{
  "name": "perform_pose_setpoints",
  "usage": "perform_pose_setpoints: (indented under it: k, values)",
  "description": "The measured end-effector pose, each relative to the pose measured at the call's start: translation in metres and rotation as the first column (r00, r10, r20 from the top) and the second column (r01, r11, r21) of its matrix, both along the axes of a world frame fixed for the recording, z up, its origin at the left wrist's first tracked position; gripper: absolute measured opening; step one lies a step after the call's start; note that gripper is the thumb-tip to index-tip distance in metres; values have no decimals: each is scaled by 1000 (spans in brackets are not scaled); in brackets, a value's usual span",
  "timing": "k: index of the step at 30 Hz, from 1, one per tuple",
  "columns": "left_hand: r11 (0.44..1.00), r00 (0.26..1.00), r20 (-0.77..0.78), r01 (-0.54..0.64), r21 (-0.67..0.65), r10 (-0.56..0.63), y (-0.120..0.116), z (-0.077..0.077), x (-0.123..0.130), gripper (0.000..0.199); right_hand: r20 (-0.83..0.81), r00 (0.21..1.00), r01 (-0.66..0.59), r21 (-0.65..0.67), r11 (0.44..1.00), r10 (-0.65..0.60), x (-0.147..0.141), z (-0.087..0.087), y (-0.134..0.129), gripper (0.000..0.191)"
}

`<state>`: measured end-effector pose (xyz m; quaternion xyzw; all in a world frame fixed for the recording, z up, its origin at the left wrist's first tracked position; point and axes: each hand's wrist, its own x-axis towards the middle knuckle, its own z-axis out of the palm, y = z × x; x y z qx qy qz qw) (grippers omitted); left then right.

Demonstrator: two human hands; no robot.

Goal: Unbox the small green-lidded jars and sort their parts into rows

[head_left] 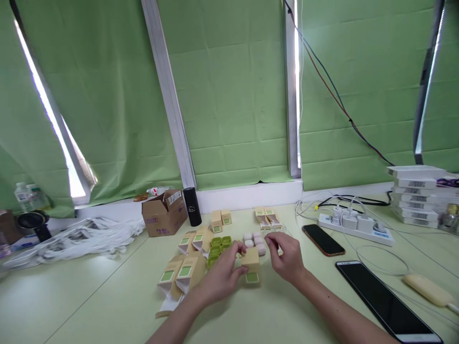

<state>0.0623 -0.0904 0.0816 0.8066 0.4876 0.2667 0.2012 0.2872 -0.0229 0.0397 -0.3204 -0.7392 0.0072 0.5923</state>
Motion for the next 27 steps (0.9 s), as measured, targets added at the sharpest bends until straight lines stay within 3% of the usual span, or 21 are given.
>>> perform_pose_setpoints:
  k: [4,8,12,18,23,27]
  values:
    - [999,1000,-9,12,-37,-12,-7,-17,1,32,43,999,30,-89,996,-27,-3,1,8,29]
    - [999,997,64,45,-28,-43,-8,-19,-2,50,179,983,-26,-107,994,45,-4,-3,6,22]
    - [999,979,197,42,25,-46,-6,-20,-4,41,264,950,-142,-112,984,167,7,-13,-4,12]
    - [990,955,282,53,129,-88,0,-33,-3,52,446,853,-227,-154,962,273,19,-22,-9,27]
    - [990,968,250,-4,142,-32,1,-37,-6,56,310,918,-232,-87,969,247,19,-27,-1,20]
    - [996,980,192,-65,63,52,-3,-38,-4,62,201,955,-206,-84,975,219,19,-30,1,21]
